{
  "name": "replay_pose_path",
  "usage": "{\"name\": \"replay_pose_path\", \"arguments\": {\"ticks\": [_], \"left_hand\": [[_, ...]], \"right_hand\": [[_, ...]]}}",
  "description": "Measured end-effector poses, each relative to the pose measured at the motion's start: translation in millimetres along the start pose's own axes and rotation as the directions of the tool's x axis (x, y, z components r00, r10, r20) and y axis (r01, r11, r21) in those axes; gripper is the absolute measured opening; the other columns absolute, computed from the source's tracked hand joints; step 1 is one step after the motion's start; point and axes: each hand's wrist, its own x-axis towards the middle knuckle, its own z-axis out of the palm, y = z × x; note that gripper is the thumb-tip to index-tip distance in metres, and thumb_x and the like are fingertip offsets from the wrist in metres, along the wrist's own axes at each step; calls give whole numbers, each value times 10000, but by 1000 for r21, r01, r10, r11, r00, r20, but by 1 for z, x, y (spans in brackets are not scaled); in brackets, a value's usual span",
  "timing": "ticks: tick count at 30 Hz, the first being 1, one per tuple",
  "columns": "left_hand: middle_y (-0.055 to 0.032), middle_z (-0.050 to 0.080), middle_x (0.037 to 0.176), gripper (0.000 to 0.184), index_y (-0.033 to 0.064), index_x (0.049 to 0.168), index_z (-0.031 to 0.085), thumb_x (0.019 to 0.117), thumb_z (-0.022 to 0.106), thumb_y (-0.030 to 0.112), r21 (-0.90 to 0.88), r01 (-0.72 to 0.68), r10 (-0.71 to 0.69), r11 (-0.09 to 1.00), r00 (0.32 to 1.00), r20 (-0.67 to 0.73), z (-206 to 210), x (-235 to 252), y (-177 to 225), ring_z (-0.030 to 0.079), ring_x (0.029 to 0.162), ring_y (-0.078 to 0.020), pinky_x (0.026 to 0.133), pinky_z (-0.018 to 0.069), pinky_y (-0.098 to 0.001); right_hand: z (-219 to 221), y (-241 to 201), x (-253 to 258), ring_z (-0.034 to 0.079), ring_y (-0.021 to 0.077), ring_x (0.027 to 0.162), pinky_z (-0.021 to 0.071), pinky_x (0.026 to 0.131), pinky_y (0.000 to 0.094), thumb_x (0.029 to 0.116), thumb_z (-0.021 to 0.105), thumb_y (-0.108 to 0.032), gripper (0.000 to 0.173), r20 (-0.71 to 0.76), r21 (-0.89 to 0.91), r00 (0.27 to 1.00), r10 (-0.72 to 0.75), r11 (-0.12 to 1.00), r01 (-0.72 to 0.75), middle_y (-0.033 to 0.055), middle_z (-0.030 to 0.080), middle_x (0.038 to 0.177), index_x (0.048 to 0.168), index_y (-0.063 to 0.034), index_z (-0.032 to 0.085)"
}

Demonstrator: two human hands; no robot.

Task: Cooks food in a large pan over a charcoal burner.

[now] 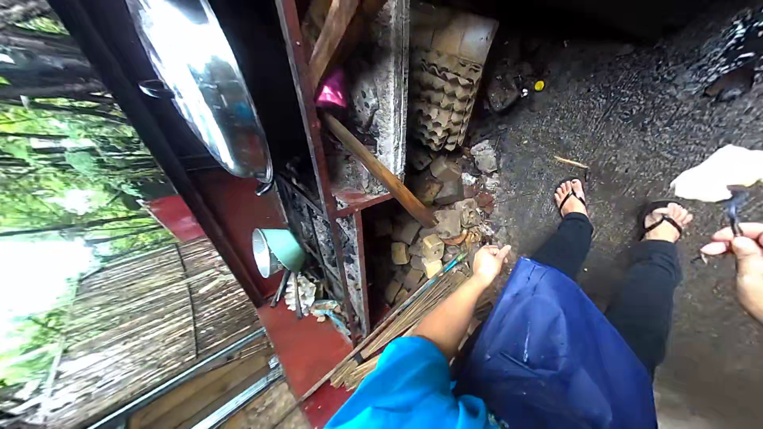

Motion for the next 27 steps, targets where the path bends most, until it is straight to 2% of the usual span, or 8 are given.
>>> {"name": "replay_pose_path", "arguments": {"ticks": [2,3,5,13,18,22,23,27], "left_hand": [[-183,694,1203,330,-7,1071,729,1051,570,282,-15,-51,51,999,998,-33,-9,6,12,654,1139,-290,1012,494,-493],[-188,644,1338,320,18,1255,685,1037,592,234,-26,-67,66,997,997,-32,-17,8,21,625,1239,-295,1079,480,-476],[-200,564,1453,430,25,1421,566,1020,610,173,-88,-87,82,992,995,-51,-36,12,46,578,1312,-300,1119,448,-455],[-264,608,1359,429,-68,1428,500,1051,548,130,-401,-465,322,789,869,-375,-148,83,172,617,1245,-330,1072,489,-463],[-265,521,1454,523,-37,1488,443,1002,571,110,-104,-652,397,751,572,-717,-247,107,269,521,1351,-351,1111,459,-439],[-272,462,1515,614,26,1479,522,877,642,52,425,-558,608,712,188,-771,-310,117,320,404,1441,-419,1188,347,-461],[-274,424,1553,644,47,1499,507,868,635,41,507,-500,652,702,167,-739,-324,118,330,350,1481,-429,1229,282,-464],[-216,316,1645,712,140,1590,390,913,544,-20,640,-258,683,723,405,-608,-373,117,356,194,1560,-402,1281,97,-505]], "right_hand": [[-3,-8,3,684,242,906,542,867,393,1087,369,-92,355,-22,14,998,-51,999,51,272,693,1024,1213,161,583],[-5,-11,4,686,246,895,546,864,389,1081,370,-80,348,-36,17,997,-74,997,75,275,692,1015,1202,168,582],[-12,-19,5,683,249,873,544,854,393,1078,367,-77,348,-66,9,992,-104,994,105,277,693,996,1185,177,580],[-37,-60,16,610,9,836,489,805,160,1074,358,-51,342,-161,36,973,-164,984,172,213,663,936,1148,229,539],[-34,-69,31,610,-53,854,502,834,123,1062,364,-19,309,-180,105,967,-178,974,199,137,645,930,1114,250,506],[-24,-80,45,601,-54,838,489,800,120,1063,365,-19,310,-154,108,976,-154,979,172,137,647,924,1115,255,500],[-21,-83,49,587,-62,823,473,770,114,1066,365,-28,311,-146,97,979,-143,983,158,131,653,918,1120,244,506],[-10,-89,61,592,-61,817,478,775,112,1072,371,-40,314,-131,85,979,-157,982,169,137,658,914,1123,228,527]]}}
